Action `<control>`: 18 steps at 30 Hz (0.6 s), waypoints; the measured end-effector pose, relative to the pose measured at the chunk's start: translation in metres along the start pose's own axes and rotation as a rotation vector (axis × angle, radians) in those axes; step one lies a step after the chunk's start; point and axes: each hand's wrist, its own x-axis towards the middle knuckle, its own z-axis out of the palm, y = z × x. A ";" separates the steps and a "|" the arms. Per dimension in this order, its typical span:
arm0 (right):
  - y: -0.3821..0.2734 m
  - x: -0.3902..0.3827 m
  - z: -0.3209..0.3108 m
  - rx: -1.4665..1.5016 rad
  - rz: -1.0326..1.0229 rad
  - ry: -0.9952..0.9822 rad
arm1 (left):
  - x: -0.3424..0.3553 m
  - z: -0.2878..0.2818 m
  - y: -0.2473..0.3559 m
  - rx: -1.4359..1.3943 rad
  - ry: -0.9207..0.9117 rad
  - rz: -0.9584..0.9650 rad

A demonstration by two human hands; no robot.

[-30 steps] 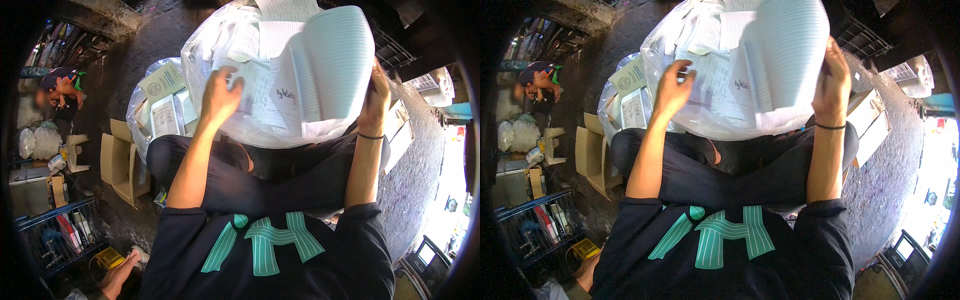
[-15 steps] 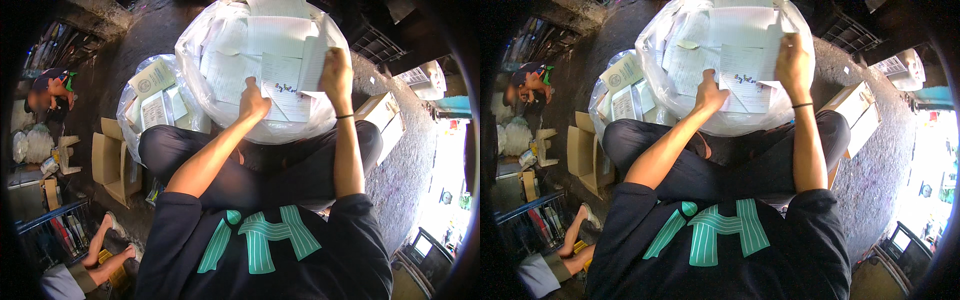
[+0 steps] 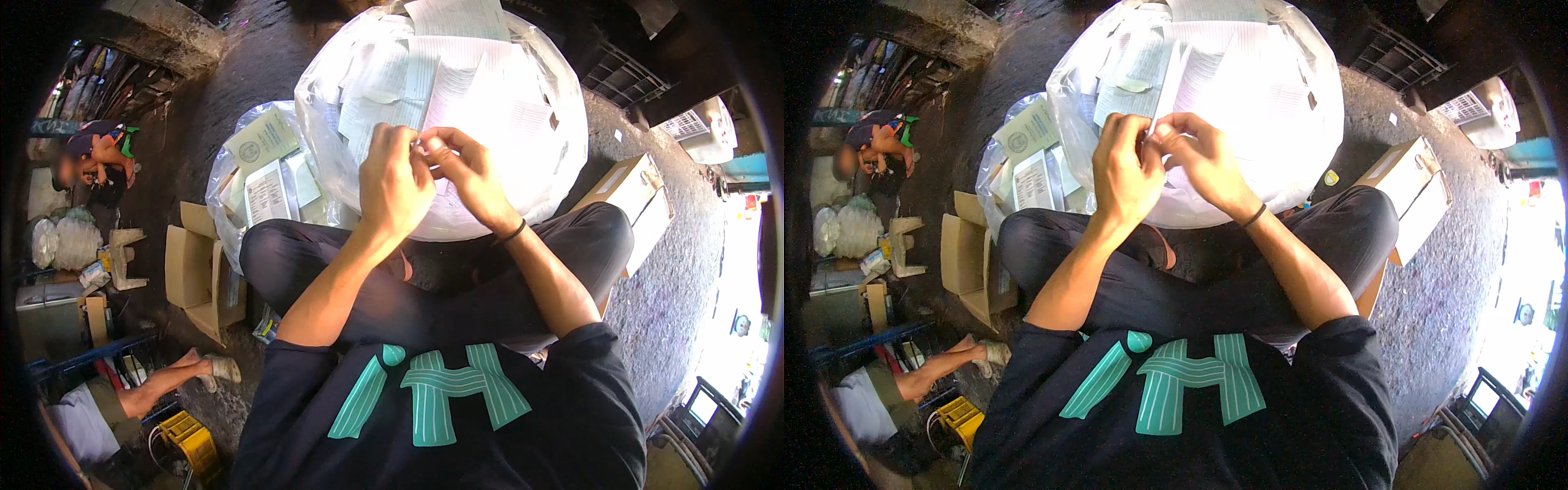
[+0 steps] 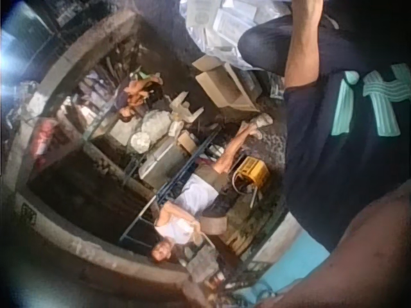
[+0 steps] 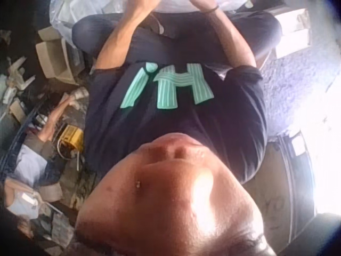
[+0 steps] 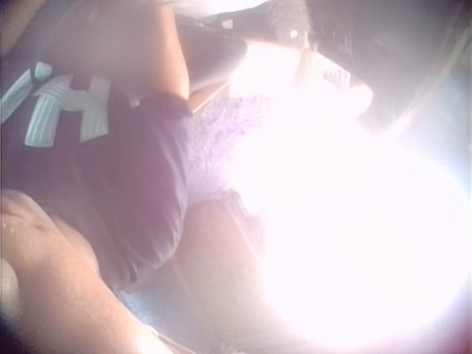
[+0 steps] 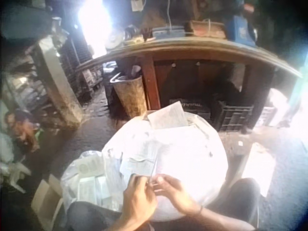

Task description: The person sits on the floor and sorts through a large plastic bag of papers, notebooks, and booklets. They repeatedly pick up items, flip through pages, and place them into a cardboard box or back into the bag.

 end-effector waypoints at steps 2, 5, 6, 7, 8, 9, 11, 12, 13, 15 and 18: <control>0.002 0.000 -0.001 0.399 0.061 0.028 | -0.003 0.000 0.002 -0.014 -0.031 -0.014; -0.002 0.001 -0.005 0.138 0.033 0.069 | -0.006 -0.003 -0.002 -0.113 -0.137 -0.080; -0.004 0.003 -0.010 0.071 0.062 0.046 | -0.008 -0.003 -0.004 -0.162 -0.178 -0.118; 0.000 0.005 -0.012 0.097 0.085 0.053 | -0.009 -0.001 -0.006 -0.167 -0.172 -0.106; 0.006 0.006 -0.015 0.124 0.108 0.060 | -0.009 0.002 -0.011 -0.171 -0.165 -0.095; 0.013 0.007 -0.017 0.151 0.132 0.066 | -0.009 0.004 -0.016 -0.175 -0.158 -0.084; 0.023 0.010 -0.020 0.254 0.149 0.074 | -0.002 0.004 -0.025 -0.301 -0.276 -0.249; 0.027 0.010 -0.022 0.279 0.154 0.071 | 0.002 0.003 -0.028 -0.412 -0.329 -0.333; 0.027 0.010 -0.021 0.307 0.159 0.064 | 0.004 -0.001 -0.031 -0.520 -0.380 -0.419; 0.025 0.011 -0.019 0.321 0.174 0.044 | 0.009 -0.010 -0.033 -0.626 -0.431 -0.485; 0.030 0.004 -0.013 0.294 0.195 0.076 | 0.002 -0.010 -0.054 -0.632 -0.417 -0.382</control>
